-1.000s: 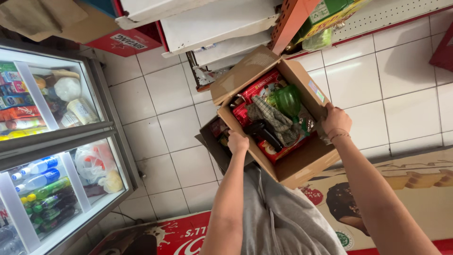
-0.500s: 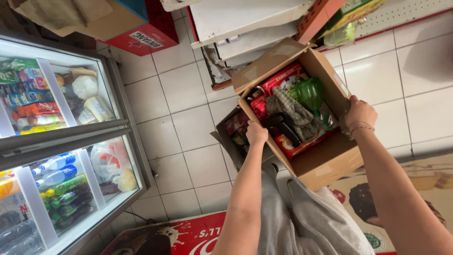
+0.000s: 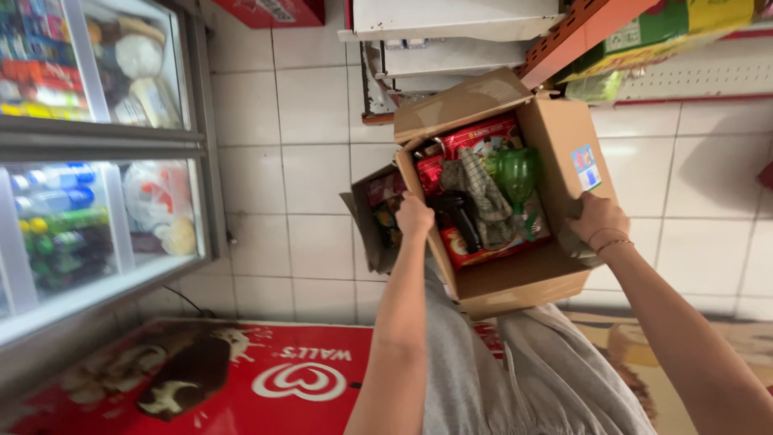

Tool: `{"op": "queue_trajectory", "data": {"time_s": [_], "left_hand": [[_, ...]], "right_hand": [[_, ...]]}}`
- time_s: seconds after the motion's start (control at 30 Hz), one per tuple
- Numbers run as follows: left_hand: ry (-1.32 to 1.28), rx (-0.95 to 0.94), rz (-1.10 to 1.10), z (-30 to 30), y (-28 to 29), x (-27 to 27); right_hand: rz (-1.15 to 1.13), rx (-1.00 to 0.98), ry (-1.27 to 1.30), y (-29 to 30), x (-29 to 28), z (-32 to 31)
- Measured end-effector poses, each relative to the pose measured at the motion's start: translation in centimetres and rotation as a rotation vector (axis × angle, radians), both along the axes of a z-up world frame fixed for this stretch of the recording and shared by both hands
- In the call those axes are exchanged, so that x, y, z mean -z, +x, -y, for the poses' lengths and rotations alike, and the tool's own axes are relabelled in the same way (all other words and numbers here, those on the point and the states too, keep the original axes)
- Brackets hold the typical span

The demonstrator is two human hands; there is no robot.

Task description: The person unpacks a cardboard box containing snacks and cleaning supplies, then sprays a shelf with a green spray bottle and wipes it with a cloth. They repeat the wiping action on the same shelf area multiple times.

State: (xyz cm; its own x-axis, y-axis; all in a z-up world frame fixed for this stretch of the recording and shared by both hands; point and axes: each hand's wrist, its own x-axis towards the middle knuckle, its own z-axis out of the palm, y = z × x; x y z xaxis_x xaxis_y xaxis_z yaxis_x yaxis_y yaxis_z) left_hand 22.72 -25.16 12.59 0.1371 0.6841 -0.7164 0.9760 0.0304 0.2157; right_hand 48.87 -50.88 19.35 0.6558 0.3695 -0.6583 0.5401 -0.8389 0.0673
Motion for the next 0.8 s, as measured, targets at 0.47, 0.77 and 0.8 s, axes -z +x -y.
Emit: {"op": "queue_trajectory", "data": {"time_s": [0.47, 0.77, 0.8], "left_hand": [[0.245, -0.057, -0.049, 3.5, 0.3, -0.8], [0.404, -0.106, 0.041, 8.2, -2.7, -0.9], [0.381, -0.105, 0.030, 8.6, -2.9, -0.7]], "right_hand": [[-0.465, 0.116, 0.676, 2.4, 5.1, -1.4], [-0.085, 0.044, 0.754, -1.7, 2.7, -3.0], [0.201, -0.171, 0.747, -1.6, 2.7, -2.4]]}}
